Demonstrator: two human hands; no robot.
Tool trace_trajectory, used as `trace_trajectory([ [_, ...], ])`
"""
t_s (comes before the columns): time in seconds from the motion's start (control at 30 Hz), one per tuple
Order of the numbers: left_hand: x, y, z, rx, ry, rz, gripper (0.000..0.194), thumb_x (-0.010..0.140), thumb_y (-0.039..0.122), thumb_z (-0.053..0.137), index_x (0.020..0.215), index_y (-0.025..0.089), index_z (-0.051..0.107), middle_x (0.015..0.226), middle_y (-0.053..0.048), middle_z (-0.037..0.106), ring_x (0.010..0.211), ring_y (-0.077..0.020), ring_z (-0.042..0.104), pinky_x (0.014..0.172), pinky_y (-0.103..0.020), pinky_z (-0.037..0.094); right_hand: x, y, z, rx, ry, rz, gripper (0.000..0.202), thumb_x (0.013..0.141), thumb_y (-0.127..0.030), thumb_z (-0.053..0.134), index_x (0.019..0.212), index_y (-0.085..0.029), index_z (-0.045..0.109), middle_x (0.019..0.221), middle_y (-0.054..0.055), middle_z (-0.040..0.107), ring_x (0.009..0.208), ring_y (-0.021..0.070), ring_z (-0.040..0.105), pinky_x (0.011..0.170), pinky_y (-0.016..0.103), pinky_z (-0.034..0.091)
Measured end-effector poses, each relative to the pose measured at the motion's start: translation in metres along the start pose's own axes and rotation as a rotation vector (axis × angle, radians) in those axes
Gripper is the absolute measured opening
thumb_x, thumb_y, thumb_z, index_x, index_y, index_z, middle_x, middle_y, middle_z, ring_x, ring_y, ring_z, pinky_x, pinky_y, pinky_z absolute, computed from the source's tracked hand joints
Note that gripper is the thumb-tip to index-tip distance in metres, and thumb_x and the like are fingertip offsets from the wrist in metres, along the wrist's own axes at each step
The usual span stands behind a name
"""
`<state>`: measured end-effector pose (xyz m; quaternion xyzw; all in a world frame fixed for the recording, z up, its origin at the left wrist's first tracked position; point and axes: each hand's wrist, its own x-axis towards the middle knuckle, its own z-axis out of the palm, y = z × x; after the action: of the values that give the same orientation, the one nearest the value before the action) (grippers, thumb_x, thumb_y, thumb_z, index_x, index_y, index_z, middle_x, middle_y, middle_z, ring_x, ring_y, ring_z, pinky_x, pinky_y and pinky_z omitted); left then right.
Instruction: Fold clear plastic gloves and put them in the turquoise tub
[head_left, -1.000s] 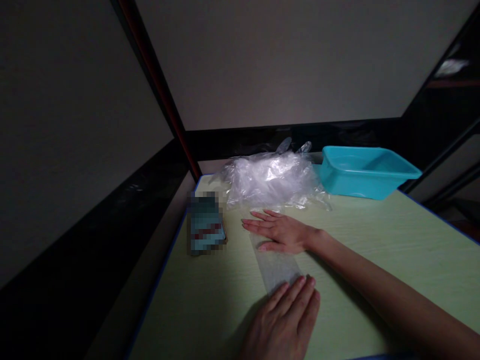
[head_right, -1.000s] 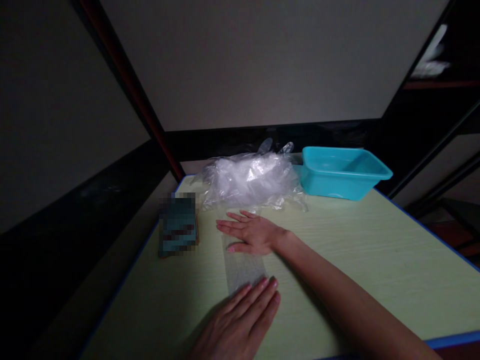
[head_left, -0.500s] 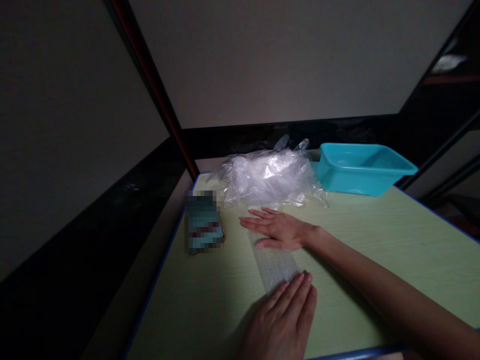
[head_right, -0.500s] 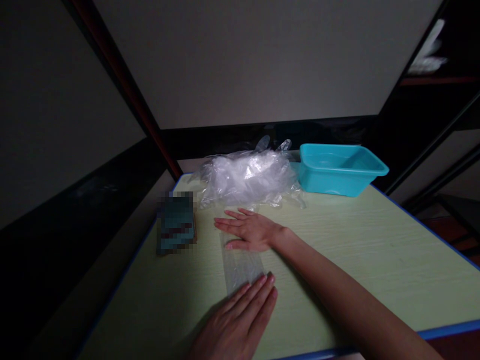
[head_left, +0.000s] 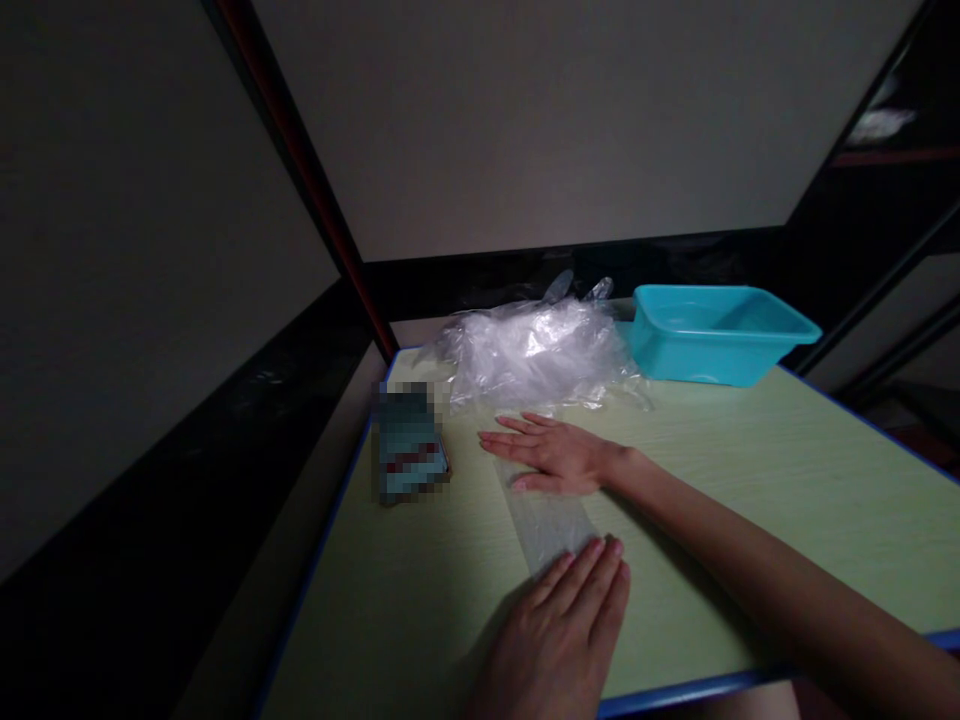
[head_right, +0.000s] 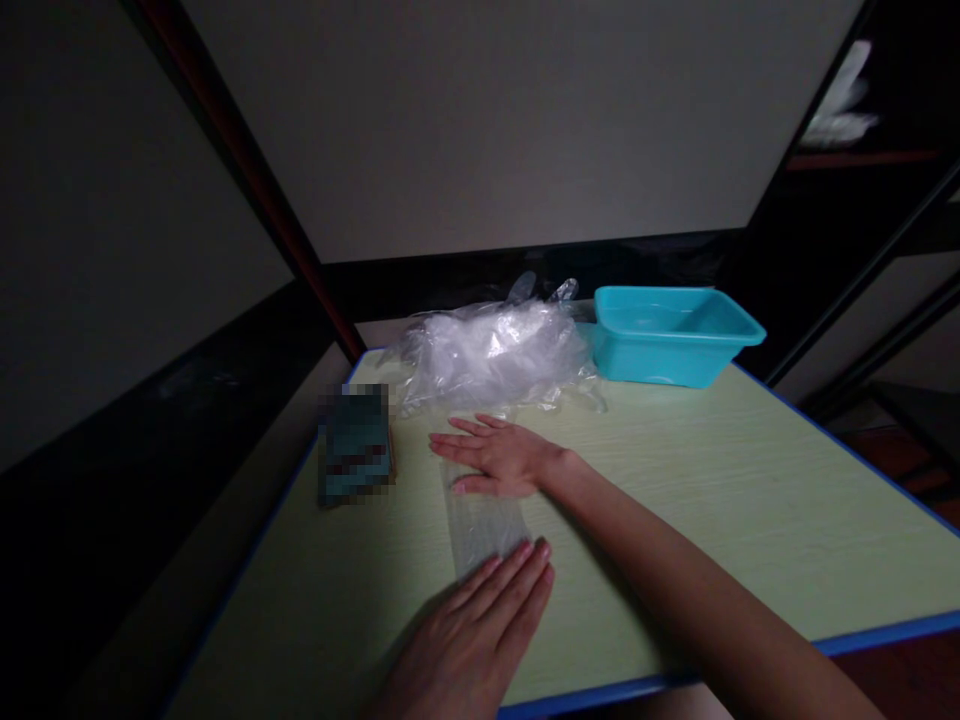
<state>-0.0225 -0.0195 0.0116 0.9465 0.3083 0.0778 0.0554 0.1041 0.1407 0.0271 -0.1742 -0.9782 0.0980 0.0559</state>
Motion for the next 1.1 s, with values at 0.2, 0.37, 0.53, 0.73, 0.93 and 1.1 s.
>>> trace_trajectory([
  [0.2,-0.001,0.000,-0.001,-0.058,-0.015,-0.002,0.075,0.069,0.018,0.050,0.138,0.004,0.022,0.147,-0.013,0.020,0.134,-0.0239,0.020,0.105,-0.038,0.030,-0.001,-0.002,-0.001,-0.029,0.042,0.002,0.065,0.092,-0.051,0.028,0.143,-0.013,0.015,0.148,0.009,0.021,0.137,0.0236,0.009,0.109,0.045,0.011],
  [0.37,-0.001,-0.001,-0.005,-0.082,-0.023,0.005,0.080,0.066,0.019,0.054,0.138,0.005,0.021,0.147,-0.014,0.020,0.134,-0.0244,0.021,0.105,-0.039,0.031,-0.005,-0.004,-0.002,-0.067,0.125,0.017,0.068,0.090,-0.055,0.030,0.144,-0.016,0.013,0.150,0.009,0.015,0.137,0.0239,0.008,0.109,0.047,0.009],
  [0.53,0.000,-0.001,-0.010,-0.099,-0.035,0.010,0.080,0.068,0.026,0.060,0.138,0.011,0.024,0.148,-0.011,0.020,0.135,-0.0244,0.017,0.107,-0.042,0.026,-0.008,-0.008,-0.001,-0.085,0.253,0.056,0.063,0.091,-0.051,0.034,0.140,-0.012,0.026,0.146,0.013,0.028,0.134,0.0251,0.020,0.108,0.045,0.015],
  [0.73,-0.011,-0.001,-0.036,-0.169,0.040,0.021,0.068,0.076,0.029,0.060,0.136,0.015,0.031,0.145,-0.007,0.029,0.134,-0.0222,0.020,0.108,-0.044,0.024,-0.019,-0.013,0.000,-0.053,0.490,0.185,0.042,0.094,-0.037,0.031,0.122,-0.011,0.048,0.119,0.018,0.055,0.110,0.0267,0.049,0.092,0.045,0.039],
  [0.93,-0.031,-0.025,-0.036,-0.146,0.234,-0.230,0.042,0.083,0.012,0.050,0.125,0.016,0.045,0.134,-0.009,0.047,0.128,-0.0212,0.035,0.107,-0.050,0.025,-0.060,-0.029,-0.007,0.001,0.532,0.131,0.024,0.093,-0.028,0.038,0.093,-0.017,0.060,0.101,0.012,0.059,0.095,0.0216,0.054,0.080,0.038,0.047],
  [1.1,-0.031,-0.033,-0.027,-0.158,0.318,-0.271,0.039,0.083,0.009,0.048,0.120,0.018,0.050,0.127,-0.007,0.053,0.121,-0.0210,0.043,0.105,-0.050,0.029,-0.097,-0.054,-0.011,-0.034,0.485,0.089,0.019,0.091,-0.022,0.045,0.087,-0.015,0.063,0.084,0.009,0.059,0.078,0.0177,0.056,0.065,0.031,0.047],
])
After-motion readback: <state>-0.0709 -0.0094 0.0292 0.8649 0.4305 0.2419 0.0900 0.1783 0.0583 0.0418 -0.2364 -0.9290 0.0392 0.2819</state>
